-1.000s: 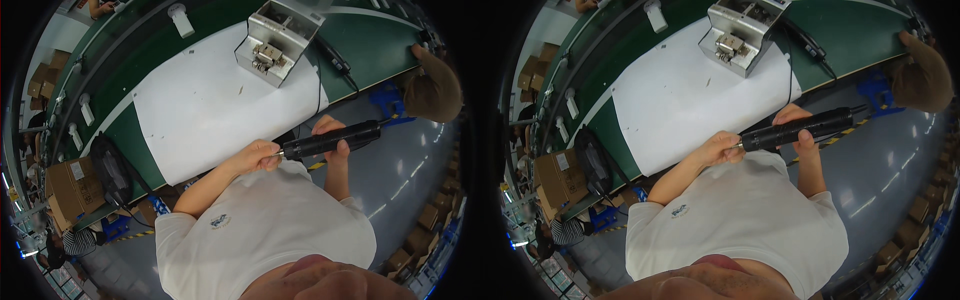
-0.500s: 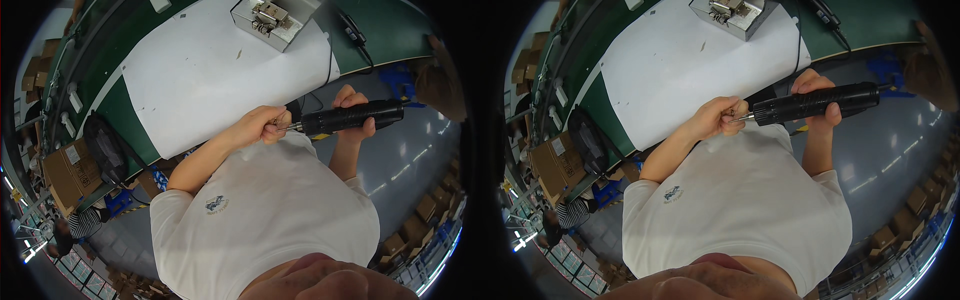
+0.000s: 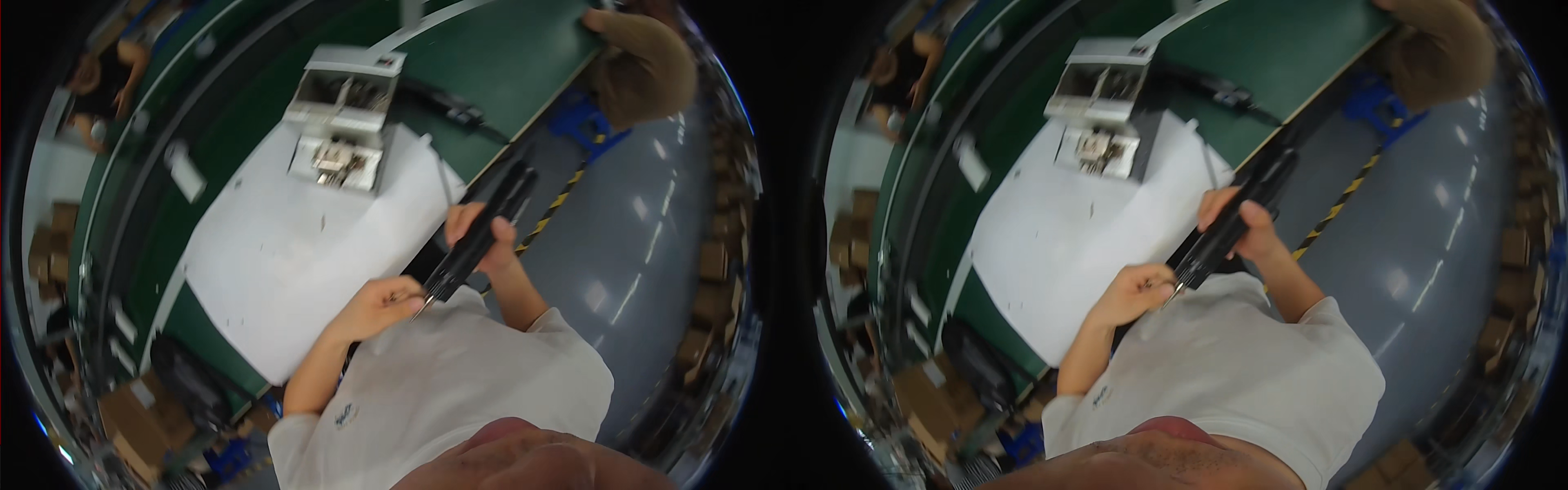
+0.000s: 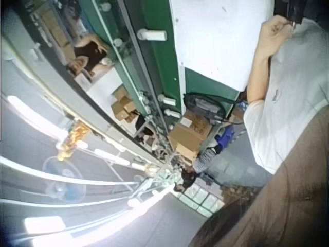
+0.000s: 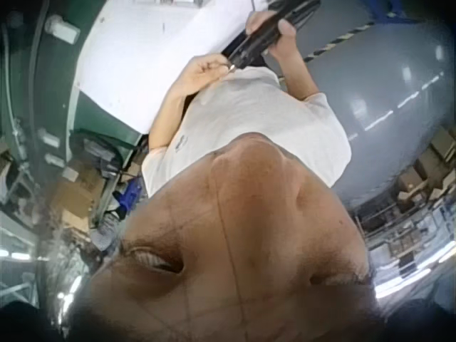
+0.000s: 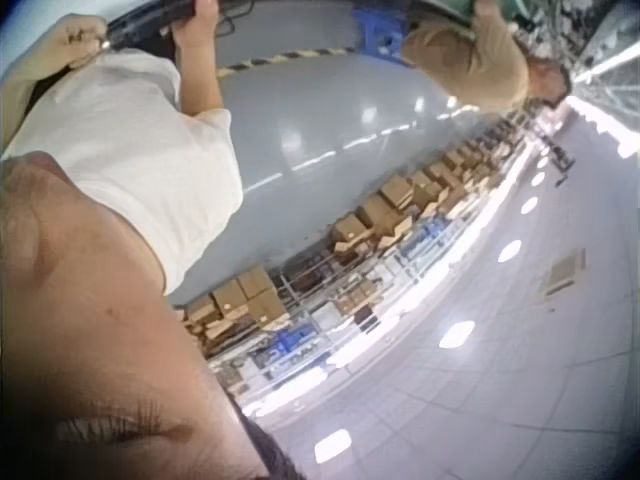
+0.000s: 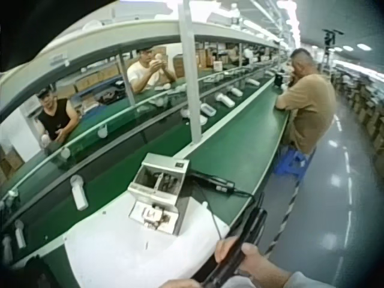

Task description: Assembling handheld electronic devices using an electric screwdriver on a production line.

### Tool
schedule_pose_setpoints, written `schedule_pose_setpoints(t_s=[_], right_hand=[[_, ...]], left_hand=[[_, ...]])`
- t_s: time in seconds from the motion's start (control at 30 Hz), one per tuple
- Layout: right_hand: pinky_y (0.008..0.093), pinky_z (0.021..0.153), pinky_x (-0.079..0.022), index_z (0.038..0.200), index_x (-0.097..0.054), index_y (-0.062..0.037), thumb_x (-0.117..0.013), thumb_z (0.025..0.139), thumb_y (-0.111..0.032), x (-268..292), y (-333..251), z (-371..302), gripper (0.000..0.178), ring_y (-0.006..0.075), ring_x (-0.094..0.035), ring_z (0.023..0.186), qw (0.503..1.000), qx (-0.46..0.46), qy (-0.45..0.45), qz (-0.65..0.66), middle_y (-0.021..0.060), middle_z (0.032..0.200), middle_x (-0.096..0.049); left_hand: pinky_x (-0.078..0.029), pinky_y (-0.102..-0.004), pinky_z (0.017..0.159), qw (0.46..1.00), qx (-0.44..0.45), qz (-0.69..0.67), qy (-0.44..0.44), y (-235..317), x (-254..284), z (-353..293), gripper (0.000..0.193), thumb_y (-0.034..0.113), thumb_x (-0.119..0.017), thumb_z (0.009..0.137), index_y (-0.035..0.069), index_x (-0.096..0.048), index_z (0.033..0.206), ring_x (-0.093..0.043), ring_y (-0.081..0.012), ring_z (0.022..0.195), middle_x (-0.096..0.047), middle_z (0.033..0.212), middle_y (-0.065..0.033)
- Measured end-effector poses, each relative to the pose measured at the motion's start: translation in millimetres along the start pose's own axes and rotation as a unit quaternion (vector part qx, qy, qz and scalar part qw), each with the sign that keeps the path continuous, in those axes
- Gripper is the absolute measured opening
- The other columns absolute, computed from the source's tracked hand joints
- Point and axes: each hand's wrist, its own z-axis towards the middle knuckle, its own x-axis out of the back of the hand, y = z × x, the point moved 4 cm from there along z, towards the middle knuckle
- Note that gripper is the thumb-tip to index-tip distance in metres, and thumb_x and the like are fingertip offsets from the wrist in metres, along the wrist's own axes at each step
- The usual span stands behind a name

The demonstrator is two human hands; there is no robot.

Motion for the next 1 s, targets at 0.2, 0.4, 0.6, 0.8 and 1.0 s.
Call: schedule_pose_setpoints(t_s=[0.2,0.4,0.6,0.8,1.0], right_hand=[[0.0209,0.028,-0.029,0.081,-0.062,-0.0004,-0.049,0.085,-0.052,-10.9,-12.8,-0.3,0.054,0.0121,-0.038,0.040,1.000,0.023,0.007,-0.004,0.0168,0.077,-0.059],[0.0212,0.028,-0.030,0.081,-0.062,-0.0004,-0.047,0.086,-0.052,-2.3,-6.4,-6.4,0.054,0.0130,-0.040,0.043,0.999,0.020,0.025,-0.010,0.0171,0.077,-0.059],[0.0213,0.029,-0.031,0.081,-0.061,0.0001,-0.047,0.086,-0.051,-1.0,-2.8,-7.6,0.054,0.0139,-0.041,0.045,0.999,0.014,0.043,-0.013,0.0176,0.077,-0.058],[0.0222,0.030,-0.031,0.080,-0.062,0.0004,-0.049,0.084,-0.053,-8.3,-7.1,-4.3,0.055,0.0136,-0.041,0.046,0.998,-0.001,0.070,0.011,0.0166,0.077,-0.058],[0.0187,0.031,-0.029,0.080,-0.060,0.0005,-0.049,0.086,-0.052,-2.2,-7.1,-7.7,0.054,0.0116,-0.037,0.041,0.994,0.039,0.098,-0.001,0.0143,0.075,-0.055]], left_hand=[[-0.026,-0.0168,0.053,1.000,0.019,0.002,0.020,-3.6,-1.6,2.2,0.006,0.005,-0.061,0.089,0.002,-0.066,0.087,-0.032,-0.0039,0.056,-0.044,0.063,0.0067],[-0.029,-0.0165,0.049,0.999,-0.020,0.012,0.035,-0.7,-5.9,3.7,0.005,0.000,-0.059,0.088,-0.002,-0.063,0.089,-0.035,-0.0053,0.051,-0.042,0.058,0.0043],[-0.027,-0.0162,0.051,0.992,-0.067,0.068,0.083,2.4,-5.0,-1.4,0.005,0.000,-0.059,0.088,-0.001,-0.063,0.089,-0.030,-0.0044,0.052,-0.036,0.059,0.0067],[-0.026,-0.0182,0.046,0.976,-0.088,0.030,0.197,-4.3,11.5,-1.9,0.009,0.006,-0.049,0.094,0.004,-0.055,0.087,-0.031,-0.0047,0.049,-0.039,0.059,0.0044],[-0.033,-0.0233,0.050,0.967,-0.128,0.021,0.221,47.3,53.5,3.6,0.018,0.015,-0.040,0.097,0.009,-0.047,0.081,-0.036,-0.0095,0.053,-0.044,0.064,0.0005]])
